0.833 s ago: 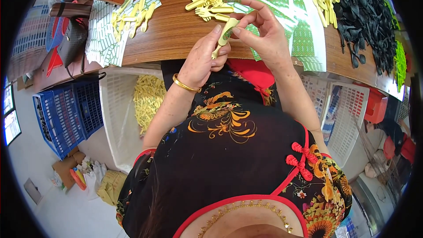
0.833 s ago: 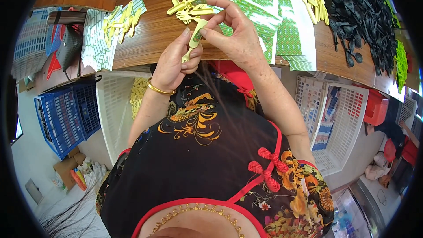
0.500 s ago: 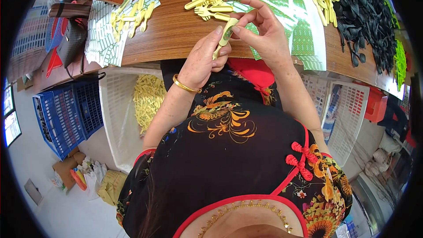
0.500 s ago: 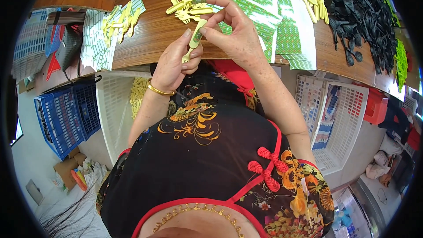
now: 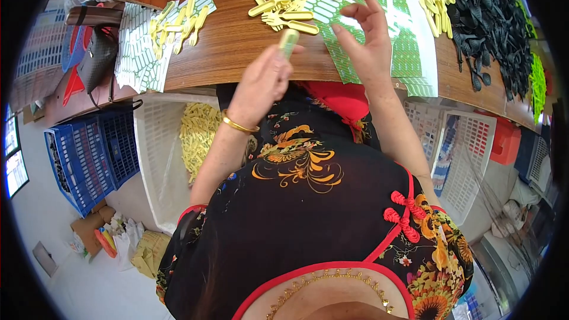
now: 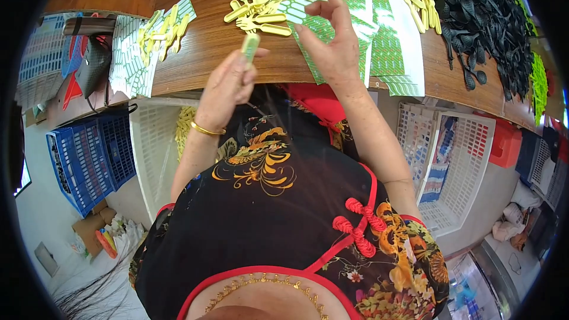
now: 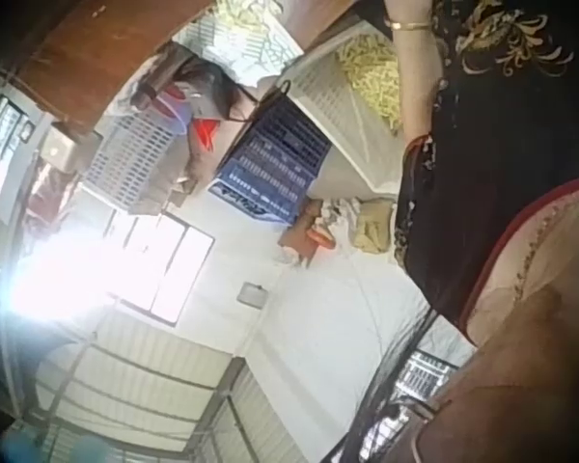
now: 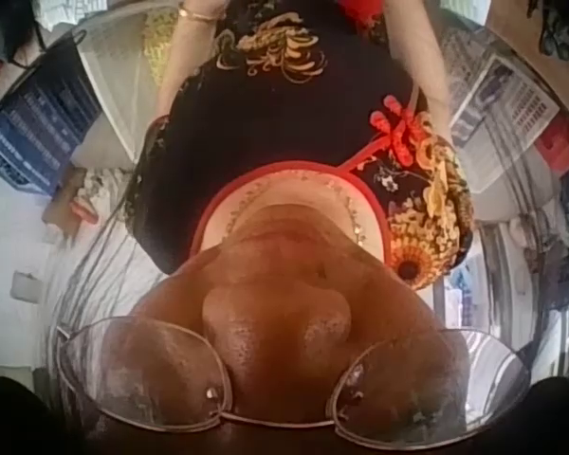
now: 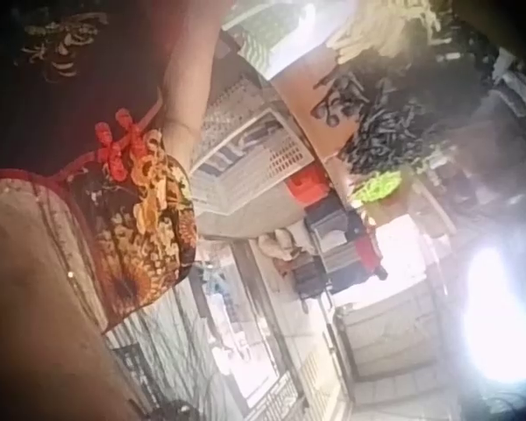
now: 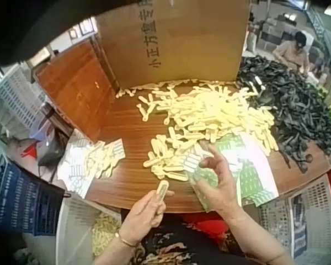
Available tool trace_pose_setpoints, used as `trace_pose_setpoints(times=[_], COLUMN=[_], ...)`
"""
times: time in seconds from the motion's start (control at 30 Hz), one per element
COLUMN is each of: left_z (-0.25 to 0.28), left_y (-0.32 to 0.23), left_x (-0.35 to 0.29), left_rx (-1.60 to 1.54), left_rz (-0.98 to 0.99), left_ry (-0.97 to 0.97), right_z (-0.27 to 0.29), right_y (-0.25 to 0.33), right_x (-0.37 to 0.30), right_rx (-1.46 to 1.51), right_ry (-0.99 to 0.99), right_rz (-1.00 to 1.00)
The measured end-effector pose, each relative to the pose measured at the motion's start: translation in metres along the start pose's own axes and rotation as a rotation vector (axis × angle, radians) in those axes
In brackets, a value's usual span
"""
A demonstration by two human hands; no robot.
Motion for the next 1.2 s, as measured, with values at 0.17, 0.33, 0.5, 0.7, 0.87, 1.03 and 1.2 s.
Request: trace_pose_setpoints(times=[0.17, 0.33, 0.5, 0.7, 0.87, 1.03, 1.2], left_z=[0.124, 0.06, -0.024, -0.02, 0.002, -0.003, -0.021], left_y=[-0.051, -0.056, -0.024, -0.026, -0.01, 0.014, 0.017], left_x=[0.011, 0.035, 0.065, 0.073, 0.065, 0.038, 0.026], left_rx=[0.972, 0.971, 1.202, 1.159, 0.139, -0.269, -0.398], left_rz=[-0.838, -0.962, -1.109, -1.084, -0.534, 0.019, 0.168], left_ry=[-0.811, -0.462, -0.305, -0.311, -0.189, 0.042, 0.066], right_z=[-0.006, -0.003, 0.007, 0.02, 0.007, -0.012, -0.021], right_y=[-0.013, -0.015, 0.0, -0.009, -0.009, 0.001, 0.002], right_x=[-0.016, -0.023, -0.018, -0.026, -0.025, -0.021, -0.015], right_rx=[0.209, 0.234, 0.277, 0.328, 0.453, 0.383, 0.274], right_ry=[0.065, 0.05, -0.004, -0.061, -0.038, 0.153, 0.221], right_rz=[-0.172, -0.232, -0.152, -0.228, -0.308, -0.315, -0.283])
Point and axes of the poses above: each hand's wrist, its own x-axis towards the middle knuckle, its own z-axis out of the back of the hand, y = z × x, the point moved 8 cm from there along x, towards the middle knuckle, and after that the axes turned 12 degrees about -y, right-handed, at the moved point
